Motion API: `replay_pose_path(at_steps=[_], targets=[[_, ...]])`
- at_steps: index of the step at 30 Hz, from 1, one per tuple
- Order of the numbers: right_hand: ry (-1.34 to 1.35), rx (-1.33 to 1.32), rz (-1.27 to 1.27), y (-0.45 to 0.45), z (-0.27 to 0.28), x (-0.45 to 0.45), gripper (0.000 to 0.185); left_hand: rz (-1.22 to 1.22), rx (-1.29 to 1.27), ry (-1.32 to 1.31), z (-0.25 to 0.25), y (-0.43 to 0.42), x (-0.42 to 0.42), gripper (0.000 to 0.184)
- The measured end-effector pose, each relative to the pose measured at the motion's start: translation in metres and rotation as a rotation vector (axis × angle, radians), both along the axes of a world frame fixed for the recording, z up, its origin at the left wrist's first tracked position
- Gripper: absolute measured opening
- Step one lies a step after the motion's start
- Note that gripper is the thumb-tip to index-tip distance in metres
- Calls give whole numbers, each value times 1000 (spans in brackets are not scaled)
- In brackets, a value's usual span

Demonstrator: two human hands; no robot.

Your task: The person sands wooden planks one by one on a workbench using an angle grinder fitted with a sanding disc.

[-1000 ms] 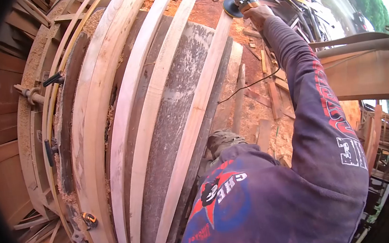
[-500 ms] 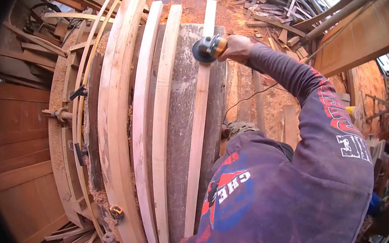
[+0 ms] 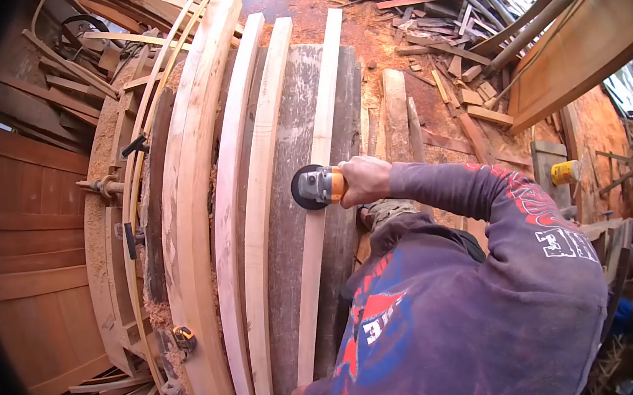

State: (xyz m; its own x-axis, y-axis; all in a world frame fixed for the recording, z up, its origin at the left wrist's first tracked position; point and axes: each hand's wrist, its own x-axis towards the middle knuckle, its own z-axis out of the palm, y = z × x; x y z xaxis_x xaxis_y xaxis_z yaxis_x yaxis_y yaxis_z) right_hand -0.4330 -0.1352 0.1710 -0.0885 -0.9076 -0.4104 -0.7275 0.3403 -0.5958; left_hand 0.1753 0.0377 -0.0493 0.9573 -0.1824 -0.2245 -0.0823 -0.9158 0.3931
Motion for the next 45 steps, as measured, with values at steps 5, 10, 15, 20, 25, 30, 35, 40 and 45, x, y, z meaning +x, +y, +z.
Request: replay_pose_path(at_steps=[5,10,15,20,25,30,35,40,45], targets=[[81,-2,-180,-7,1,-52,39,-3,19,-23,-1,2,-2,71],[113,-40,-474,-44,-5,-145,35,-13,41,-44,-3,-9,-12,71],[257,-9,-577,-84,-23,-228,40,-32,71,-74,-7,-31,-49,72],[347,38,-619,-122,-28,-291,43,-68,99,-90,-11,-64,-87,72],[341,-9,-582,-156,-34,-335,43,-79,128,-107,-15,-84,-122,73],[431,51,-688,-176,-39,-388,37,-63,146,-117,-20,-93,-143,73],[580,42,-329,-192,-39,-418,44,-58,150,-124,-21,-101,-154,73],[345,54,-754,-214,-31,-424,44,-29,150,-132,-23,-97,-159,74],[302,77,-676,-232,-21,-420,41,-14,144,-145,-19,-93,-147,74]])
